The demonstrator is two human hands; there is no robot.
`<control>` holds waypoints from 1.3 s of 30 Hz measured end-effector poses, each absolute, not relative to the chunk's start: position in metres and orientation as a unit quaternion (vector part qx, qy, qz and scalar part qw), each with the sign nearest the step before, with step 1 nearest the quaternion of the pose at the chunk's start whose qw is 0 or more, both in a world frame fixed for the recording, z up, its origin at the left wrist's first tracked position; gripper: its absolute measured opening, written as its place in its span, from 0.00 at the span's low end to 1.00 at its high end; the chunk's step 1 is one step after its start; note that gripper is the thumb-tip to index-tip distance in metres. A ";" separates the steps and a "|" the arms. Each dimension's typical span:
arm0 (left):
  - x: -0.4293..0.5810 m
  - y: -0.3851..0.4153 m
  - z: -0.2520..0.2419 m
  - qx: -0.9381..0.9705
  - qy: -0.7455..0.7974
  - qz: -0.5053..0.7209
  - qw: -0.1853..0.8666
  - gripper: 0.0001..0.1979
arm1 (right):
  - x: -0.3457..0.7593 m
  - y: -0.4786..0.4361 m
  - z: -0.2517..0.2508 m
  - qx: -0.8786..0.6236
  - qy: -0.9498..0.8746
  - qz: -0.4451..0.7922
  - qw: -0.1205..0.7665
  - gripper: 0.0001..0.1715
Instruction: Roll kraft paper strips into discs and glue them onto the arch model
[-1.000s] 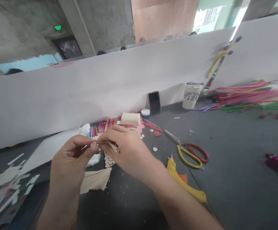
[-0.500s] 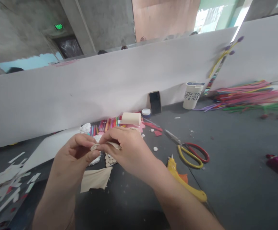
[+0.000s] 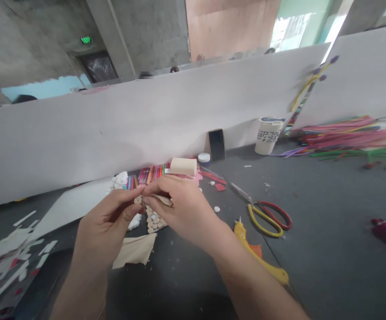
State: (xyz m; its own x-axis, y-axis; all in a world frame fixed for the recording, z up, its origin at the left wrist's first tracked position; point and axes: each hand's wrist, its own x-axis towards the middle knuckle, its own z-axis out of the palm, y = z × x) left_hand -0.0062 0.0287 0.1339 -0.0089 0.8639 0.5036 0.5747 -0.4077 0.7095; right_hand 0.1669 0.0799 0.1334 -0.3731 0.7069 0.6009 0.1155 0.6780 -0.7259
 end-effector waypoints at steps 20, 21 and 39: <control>0.001 0.035 0.126 0.670 0.510 0.533 0.085 0.10 | 0.159 0.077 0.131 -0.300 -0.734 0.301 0.530 0.02; 0.003 0.035 0.126 0.664 0.512 0.539 0.079 0.09 | 0.159 0.077 0.130 -0.310 -0.730 0.301 0.529 0.02; -0.010 0.046 0.119 0.570 0.435 0.610 0.337 0.13 | 0.166 0.080 0.130 -0.228 -0.794 0.254 0.502 0.05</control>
State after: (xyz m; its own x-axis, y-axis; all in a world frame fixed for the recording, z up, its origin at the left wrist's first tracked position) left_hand -0.0101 0.0456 0.1191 -0.1230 0.9066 0.4036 0.0850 -0.3956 0.9145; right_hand 0.1659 0.0805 0.1305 -0.3907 0.6179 0.6823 0.1082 0.7669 -0.6325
